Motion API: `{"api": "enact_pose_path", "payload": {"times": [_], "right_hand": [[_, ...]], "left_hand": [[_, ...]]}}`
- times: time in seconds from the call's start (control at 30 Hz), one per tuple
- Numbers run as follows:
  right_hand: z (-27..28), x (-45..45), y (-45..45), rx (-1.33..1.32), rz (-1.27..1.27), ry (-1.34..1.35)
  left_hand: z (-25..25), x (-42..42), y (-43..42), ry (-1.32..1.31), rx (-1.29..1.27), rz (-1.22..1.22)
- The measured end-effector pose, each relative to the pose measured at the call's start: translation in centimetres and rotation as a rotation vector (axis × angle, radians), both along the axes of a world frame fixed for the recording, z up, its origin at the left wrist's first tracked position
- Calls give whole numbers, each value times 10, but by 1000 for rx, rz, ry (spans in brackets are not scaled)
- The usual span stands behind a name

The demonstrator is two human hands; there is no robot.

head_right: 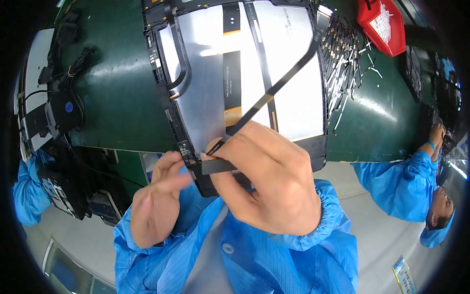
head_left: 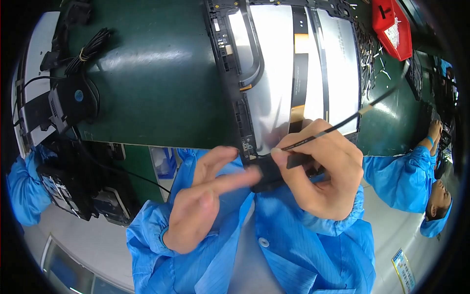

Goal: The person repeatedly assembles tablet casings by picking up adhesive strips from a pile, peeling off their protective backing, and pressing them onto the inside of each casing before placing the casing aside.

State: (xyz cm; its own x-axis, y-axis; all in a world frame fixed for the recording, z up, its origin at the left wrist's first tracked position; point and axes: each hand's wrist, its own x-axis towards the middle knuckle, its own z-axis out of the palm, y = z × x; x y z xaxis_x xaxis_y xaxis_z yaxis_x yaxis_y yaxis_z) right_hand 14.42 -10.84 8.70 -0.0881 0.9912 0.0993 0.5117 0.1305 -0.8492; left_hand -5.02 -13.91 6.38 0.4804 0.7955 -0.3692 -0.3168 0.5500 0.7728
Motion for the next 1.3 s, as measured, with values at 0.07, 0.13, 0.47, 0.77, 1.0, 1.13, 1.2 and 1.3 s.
{"api": "enact_pose_path", "payload": {"times": [0.07, 0.13, 0.47, 0.77, 1.0, 1.13, 1.2, 1.3], "right_hand": [[8, -2, 2, -86, -27, -50], [13, -5, 3, -155, -54, -116], [15, -3, 5, -200, 19, -185], [15, 1, 9, -177, 150, -167], [19, -3, 13, -200, 160, -194], [19, -5, 11, -186, 148, -201], [18, -4, 9, -142, 133, -180], [20, -5, 7, -136, 128, -193]], "left_hand": [[-4, 0, 1, 35, 33, 13], [-9, 1, 3, 63, 67, 20], [-34, 22, 33, 330, 480, 196], [-50, 25, 28, 183, 369, 302], [-54, 24, 24, 235, 598, 294], [-52, 24, 24, 207, 607, 336], [-46, 25, 23, 261, 610, 318], [-36, 22, 29, 351, 621, 226]]}}
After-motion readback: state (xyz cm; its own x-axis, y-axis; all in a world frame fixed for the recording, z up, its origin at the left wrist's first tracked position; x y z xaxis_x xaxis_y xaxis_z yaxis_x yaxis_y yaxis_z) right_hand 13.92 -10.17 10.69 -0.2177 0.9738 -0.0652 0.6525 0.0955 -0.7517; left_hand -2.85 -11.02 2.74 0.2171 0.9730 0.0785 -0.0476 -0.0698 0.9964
